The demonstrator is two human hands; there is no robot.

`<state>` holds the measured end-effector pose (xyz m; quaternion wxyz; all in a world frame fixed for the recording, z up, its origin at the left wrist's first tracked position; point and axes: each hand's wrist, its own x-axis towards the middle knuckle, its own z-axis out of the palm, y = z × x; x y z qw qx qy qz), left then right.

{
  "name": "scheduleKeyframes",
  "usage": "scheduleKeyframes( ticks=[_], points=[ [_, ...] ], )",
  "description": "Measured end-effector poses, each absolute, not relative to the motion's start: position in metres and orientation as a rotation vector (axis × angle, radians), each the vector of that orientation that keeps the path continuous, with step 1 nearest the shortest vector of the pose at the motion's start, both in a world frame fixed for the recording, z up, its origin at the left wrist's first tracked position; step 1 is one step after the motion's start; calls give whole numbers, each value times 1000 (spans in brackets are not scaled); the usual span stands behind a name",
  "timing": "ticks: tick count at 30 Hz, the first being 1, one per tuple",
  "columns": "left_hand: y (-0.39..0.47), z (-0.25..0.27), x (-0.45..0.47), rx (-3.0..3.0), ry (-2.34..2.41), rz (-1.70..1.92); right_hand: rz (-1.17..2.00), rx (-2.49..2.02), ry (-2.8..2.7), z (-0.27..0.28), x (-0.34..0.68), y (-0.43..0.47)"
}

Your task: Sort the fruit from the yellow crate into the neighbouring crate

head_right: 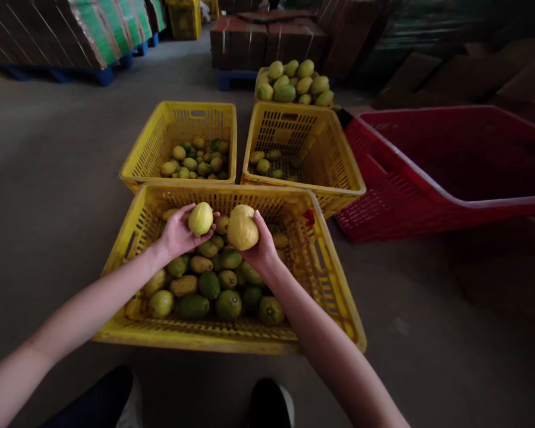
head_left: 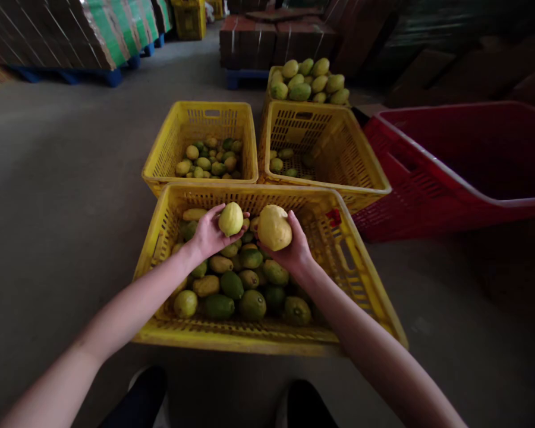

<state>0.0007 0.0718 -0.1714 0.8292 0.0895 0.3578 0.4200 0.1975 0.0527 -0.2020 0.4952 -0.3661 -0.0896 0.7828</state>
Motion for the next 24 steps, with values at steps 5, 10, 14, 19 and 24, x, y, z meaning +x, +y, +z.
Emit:
scheduleKeyframes(
  ticks=[5, 10, 14, 19, 24],
  points=[
    [74, -177, 2, 179, 968, 847, 1876, -894, -243, -200, 195, 55],
    [75, -185, 6, 71, 1057, 919, 1967, -921, -257, -198, 198, 57],
    [73, -184, 9, -22, 1080, 976, 2009, -943, -232, -193, 196, 57],
    [73, -182, 7, -4, 1001, 1027, 1922, -961, -183, -192, 191, 52],
    [69, -184, 9, 361, 998, 1021, 1987, -987, -348, -200, 190, 47]
  ],
)
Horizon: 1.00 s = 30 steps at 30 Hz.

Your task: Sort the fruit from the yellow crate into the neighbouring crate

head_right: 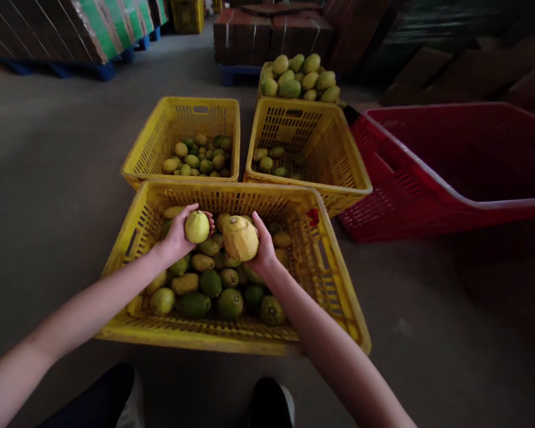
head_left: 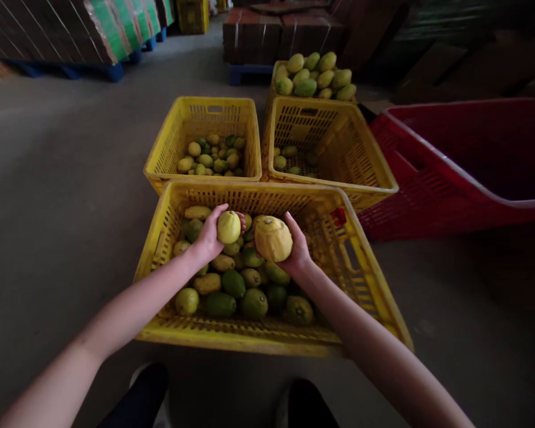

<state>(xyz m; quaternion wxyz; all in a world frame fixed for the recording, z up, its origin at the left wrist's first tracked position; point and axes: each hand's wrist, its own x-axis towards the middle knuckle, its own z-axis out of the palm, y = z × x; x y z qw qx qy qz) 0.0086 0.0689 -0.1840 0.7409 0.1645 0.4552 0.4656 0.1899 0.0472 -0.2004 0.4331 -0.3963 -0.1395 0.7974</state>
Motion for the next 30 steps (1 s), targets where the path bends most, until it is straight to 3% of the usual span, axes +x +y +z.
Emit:
scheduleKeyframes(
  ticks=[5, 11, 23, 30],
  points=[
    [55, -178, 14, 962, 974, 1125, 1786, -921, -784, -200, 190, 40],
    [51, -173, 12, 1151, 937, 1133, 1667, -905, -935, -196, 189, 36],
    [52, -176, 8, 1247, 890, 1114, 1714, -892, -909, -194, 190, 35],
    [54, -175, 12, 869, 937, 1093, 2032, -831, -610, -197, 191, 40]
  ],
)
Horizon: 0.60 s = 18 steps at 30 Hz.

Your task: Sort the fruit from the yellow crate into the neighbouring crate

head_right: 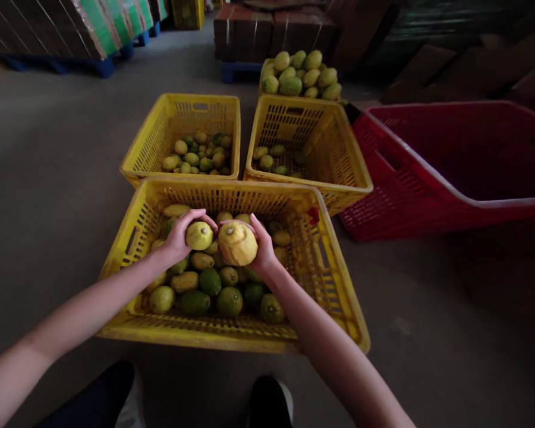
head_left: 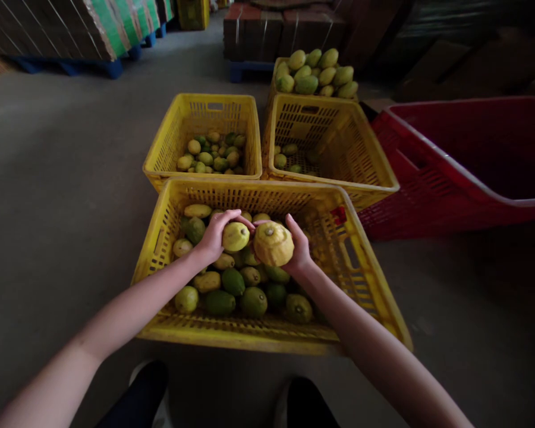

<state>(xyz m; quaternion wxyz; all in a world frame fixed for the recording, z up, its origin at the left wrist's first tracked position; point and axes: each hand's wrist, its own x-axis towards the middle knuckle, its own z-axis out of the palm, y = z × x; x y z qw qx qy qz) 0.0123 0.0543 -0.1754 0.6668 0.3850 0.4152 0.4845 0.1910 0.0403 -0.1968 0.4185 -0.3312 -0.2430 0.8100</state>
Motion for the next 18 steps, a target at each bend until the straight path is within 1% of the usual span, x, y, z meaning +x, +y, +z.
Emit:
scheduleKeyframes(
  ticks=[3, 7, 9, 12, 18],
  points=[
    [59, -174, 12, 437, 933, 1043, 2086, -799, -408, -196, 190, 42],
    [65, -175, 10, 54, 855, 1015, 2023, -783, -250, -196, 189, 44],
    [66, -175, 11, -43, 869, 1025, 1990, -795, -185, -199, 189, 46],
    [67, -174, 13, -131, 932, 939, 1977, -892, -69, -205, 189, 50],
    [67, -181, 17, -73, 1082, 733, 1892, -1014, 70, -221, 192, 52]
  ],
)
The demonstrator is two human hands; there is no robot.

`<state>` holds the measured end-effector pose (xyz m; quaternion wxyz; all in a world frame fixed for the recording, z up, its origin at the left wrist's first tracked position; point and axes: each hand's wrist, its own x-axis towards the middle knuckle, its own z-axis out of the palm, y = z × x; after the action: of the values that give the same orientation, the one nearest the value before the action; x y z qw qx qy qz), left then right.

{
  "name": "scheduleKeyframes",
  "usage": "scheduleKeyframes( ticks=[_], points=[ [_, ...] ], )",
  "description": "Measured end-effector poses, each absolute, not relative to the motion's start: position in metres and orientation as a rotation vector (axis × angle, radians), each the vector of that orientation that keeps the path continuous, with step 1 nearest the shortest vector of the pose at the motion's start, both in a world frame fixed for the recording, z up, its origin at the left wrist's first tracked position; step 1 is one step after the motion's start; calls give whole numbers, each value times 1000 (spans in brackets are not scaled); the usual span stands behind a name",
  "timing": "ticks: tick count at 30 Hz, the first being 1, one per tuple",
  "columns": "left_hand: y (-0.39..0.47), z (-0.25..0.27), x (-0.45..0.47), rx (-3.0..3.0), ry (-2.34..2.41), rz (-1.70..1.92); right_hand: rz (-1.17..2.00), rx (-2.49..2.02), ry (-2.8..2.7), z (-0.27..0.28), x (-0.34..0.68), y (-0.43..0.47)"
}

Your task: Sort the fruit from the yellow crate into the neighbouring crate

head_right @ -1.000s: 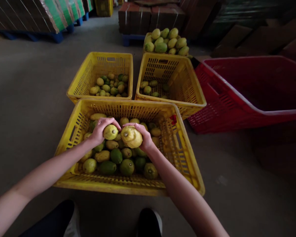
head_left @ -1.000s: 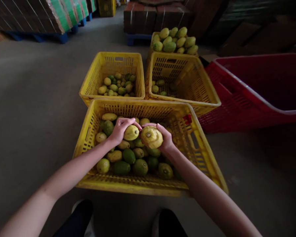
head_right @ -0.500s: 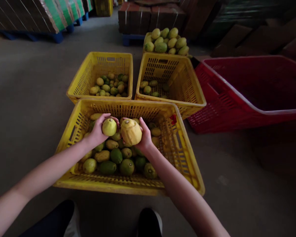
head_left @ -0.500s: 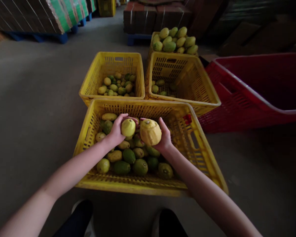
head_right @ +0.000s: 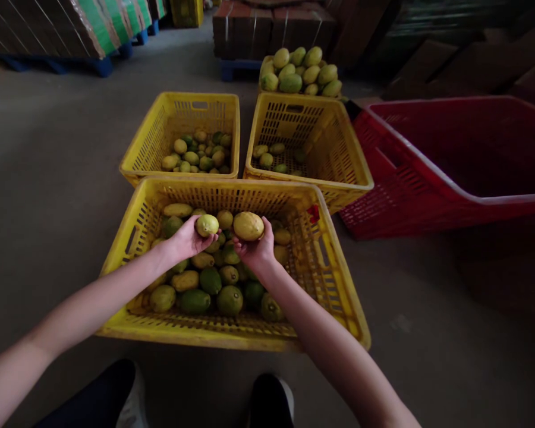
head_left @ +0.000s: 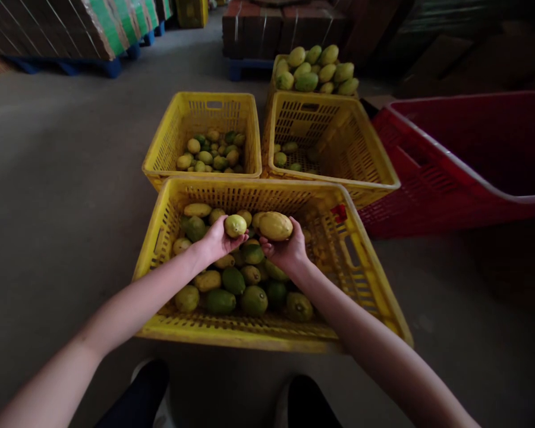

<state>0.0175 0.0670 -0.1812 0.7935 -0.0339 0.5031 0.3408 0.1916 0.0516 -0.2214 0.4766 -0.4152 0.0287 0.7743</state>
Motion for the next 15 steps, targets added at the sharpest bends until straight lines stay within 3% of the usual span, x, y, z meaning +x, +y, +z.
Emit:
scheduleKeyframes(
  ticks=[15],
  points=[
    [68, -188, 16, -30, 1102, 748, 1759, -1000, 69, -227, 198, 57]
  ],
)
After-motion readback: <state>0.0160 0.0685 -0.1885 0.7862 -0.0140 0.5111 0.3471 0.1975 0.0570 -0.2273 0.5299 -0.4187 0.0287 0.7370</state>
